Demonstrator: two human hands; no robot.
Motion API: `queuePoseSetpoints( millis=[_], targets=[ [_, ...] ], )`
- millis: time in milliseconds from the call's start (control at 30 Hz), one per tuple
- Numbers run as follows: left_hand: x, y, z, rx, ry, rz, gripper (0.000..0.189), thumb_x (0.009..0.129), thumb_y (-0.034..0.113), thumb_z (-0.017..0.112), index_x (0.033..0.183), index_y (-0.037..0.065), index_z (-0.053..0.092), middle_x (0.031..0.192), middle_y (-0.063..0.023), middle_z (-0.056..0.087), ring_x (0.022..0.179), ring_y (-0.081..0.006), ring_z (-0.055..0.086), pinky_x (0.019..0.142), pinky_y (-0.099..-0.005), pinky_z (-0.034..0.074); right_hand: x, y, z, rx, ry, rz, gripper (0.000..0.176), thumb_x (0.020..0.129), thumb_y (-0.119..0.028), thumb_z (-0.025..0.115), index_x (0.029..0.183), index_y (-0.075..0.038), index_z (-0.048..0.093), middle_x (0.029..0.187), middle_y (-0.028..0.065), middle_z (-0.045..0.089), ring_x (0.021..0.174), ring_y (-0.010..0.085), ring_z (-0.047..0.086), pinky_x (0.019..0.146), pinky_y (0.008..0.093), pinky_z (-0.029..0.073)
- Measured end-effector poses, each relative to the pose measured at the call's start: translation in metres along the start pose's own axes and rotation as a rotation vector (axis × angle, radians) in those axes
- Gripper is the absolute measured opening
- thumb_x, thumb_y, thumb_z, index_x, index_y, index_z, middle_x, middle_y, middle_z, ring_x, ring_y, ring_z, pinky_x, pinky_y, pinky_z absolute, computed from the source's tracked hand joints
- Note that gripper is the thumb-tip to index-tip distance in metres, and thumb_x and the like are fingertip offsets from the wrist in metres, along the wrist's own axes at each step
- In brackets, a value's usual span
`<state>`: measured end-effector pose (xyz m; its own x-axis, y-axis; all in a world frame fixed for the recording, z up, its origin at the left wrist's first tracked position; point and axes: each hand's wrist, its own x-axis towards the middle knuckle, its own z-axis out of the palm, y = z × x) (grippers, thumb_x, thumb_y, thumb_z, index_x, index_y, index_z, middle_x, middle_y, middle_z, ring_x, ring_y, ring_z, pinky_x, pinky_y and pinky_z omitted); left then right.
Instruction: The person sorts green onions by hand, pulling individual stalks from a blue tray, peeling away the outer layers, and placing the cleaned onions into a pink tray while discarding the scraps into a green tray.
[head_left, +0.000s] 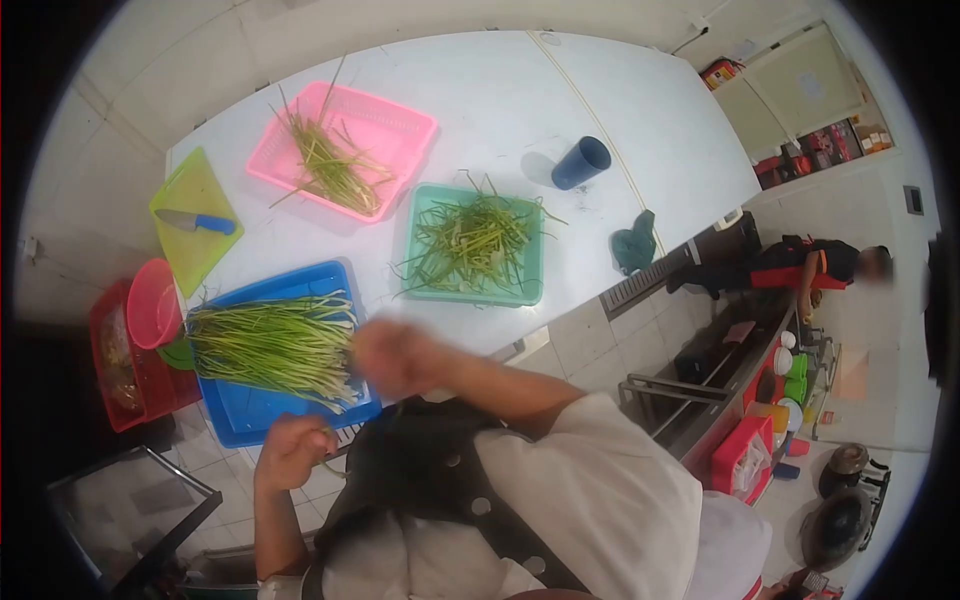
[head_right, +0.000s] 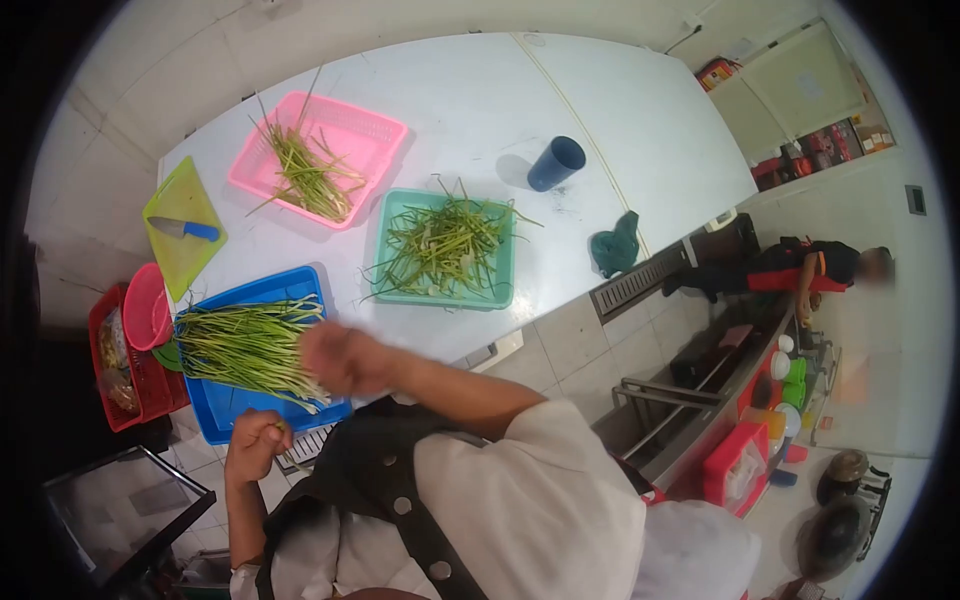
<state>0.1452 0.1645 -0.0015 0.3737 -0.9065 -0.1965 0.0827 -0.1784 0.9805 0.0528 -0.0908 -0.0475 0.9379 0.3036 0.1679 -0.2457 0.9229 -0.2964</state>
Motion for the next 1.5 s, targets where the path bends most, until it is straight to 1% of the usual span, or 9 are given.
queuePoseSetpoints(
  millis=[100, 267, 467, 700, 900, 1100, 1233, 1333, 1500],
  targets=[
    [-0.018, -0.033, -0.021, -0.341, 0.283, -0.001, 0.041, 0.1, 0.04, 0.054, 0.075, 0.008, 0.055, 0.057, 0.0011, 0.043, 0.045, -0.0086, 0.036, 0.042, -0.0249, 0.027, -0.035, -0.101, -0.013, -0.542, 0.175, -0.435, 0.022, 0.093, -0.03, 0.064, 0.093, -0.008, 0.061, 0.064, -0.0011, 0.052, 0.048, 0.0072, 0.036, 0.044, 0.0245, 0.028],
    [0.0, -0.022, -0.033, -0.643, 0.399, 0.04, 0.035, 0.103, 0.035, 0.05, 0.082, 0.007, 0.049, 0.055, 0.004, 0.028, 0.044, -0.0071, 0.023, 0.04, -0.0255, 0.018, -0.088, -0.174, -0.083, -2.402, 0.576, 0.311, 0.048, 0.089, -0.04, 0.067, 0.122, -0.006, 0.06, 0.113, 0.0149, 0.064, 0.105, 0.028, 0.061, 0.084, 0.0425, 0.051],
    [0.028, -0.013, -0.005, -0.64, 0.348, 0.067, 0.033, 0.104, 0.033, 0.048, 0.083, 0.007, 0.049, 0.058, 0.0026, 0.032, 0.045, -0.0075, 0.025, 0.041, -0.0256, 0.02, -0.109, -0.194, -0.13, -2.435, 1.592, 0.295, 0.058, 0.086, -0.04, 0.068, 0.134, -0.01, 0.054, 0.131, 0.0202, 0.056, 0.125, 0.0384, 0.05, 0.099, 0.0523, 0.044],
    [0.048, -0.017, 0.014, -0.687, 0.39, 0.02, 0.031, 0.104, 0.031, 0.047, 0.083, 0.008, 0.049, 0.058, 0.0034, 0.031, 0.046, -0.0065, 0.024, 0.042, -0.0252, 0.02, -0.118, -0.18, -0.145, -2.405, 1.366, -0.503, 0.027, 0.084, -0.002, 0.055, 0.108, -0.004, 0.066, 0.114, 0.0208, 0.064, 0.112, 0.0369, 0.059, 0.097, 0.044, 0.048],
    [0.082, -0.007, 0.031, -0.726, 0.45, -0.013, 0.03, 0.104, 0.032, 0.047, 0.085, 0.009, 0.049, 0.06, 0.0039, 0.031, 0.047, -0.0065, 0.024, 0.043, -0.0251, 0.02, -0.091, -0.16, -0.096, -2.116, 0.586, 0.213, 0.023, 0.082, -0.015, 0.066, 0.103, -0.006, 0.068, 0.112, 0.0143, 0.066, 0.111, 0.0339, 0.059, 0.094, 0.0411, 0.048],
    [0.14, 0.006, 0.049, -0.837, 0.465, 0.0, 0.024, 0.102, 0.035, 0.052, 0.094, 0.012, 0.053, 0.065, 0.0054, 0.032, 0.052, -0.0062, 0.027, 0.046, -0.0237, 0.023, -0.069, -0.173, -0.031, -2.556, 0.736, -0.327, 0.039, 0.085, -0.03, 0.073, 0.115, -0.007, 0.065, 0.111, 0.0096, 0.068, 0.109, 0.0309, 0.062, 0.098, 0.0431, 0.044],
    [0.195, -0.001, 0.047, -0.869, 0.49, 0.281, 0.031, 0.101, 0.032, 0.054, 0.123, 0.01, 0.052, 0.076, 0.0032, 0.042, 0.07, -0.0098, 0.042, 0.066, -0.0256, 0.04, -0.024, -0.108, -0.021, -1.381, 0.346, -0.075, 0.047, 0.093, -0.025, 0.065, 0.133, -0.005, 0.052, 0.105, 0.0088, 0.069, 0.098, 0.0208, 0.064, 0.087, 0.0361, 0.05],
    [0.209, 0.021, 0.056, -0.598, 0.804, 0.356, 0.045, 0.101, 0.026, 0.054, 0.14, 0.007, 0.042, 0.111, -0.0063, 0.058, 0.111, -0.0187, 0.052, 0.097, -0.0338, 0.041, 0.015, -0.094, -0.051, -1.211, 0.376, 0.267, 0.043, 0.094, -0.018, 0.06, 0.134, -0.004, 0.051, 0.104, 0.0104, 0.068, 0.086, 0.0201, 0.064, 0.074, 0.0349, 0.052],
    [0.15, -0.016, 0.056, -0.367, 0.803, 0.348, 0.048, 0.1, 0.02, 0.056, 0.141, 0.0, 0.04, 0.129, -0.0135, 0.057, 0.125, -0.0223, 0.052, 0.102, -0.0345, 0.041, 0.114, -0.144, -0.113, -2.222, 0.567, -0.317, 0.032, 0.095, -0.024, 0.058, 0.118, -0.001, 0.057, 0.089, 0.0113, 0.065, 0.077, 0.0237, 0.064, 0.068, 0.0388, 0.052]
  ],
)
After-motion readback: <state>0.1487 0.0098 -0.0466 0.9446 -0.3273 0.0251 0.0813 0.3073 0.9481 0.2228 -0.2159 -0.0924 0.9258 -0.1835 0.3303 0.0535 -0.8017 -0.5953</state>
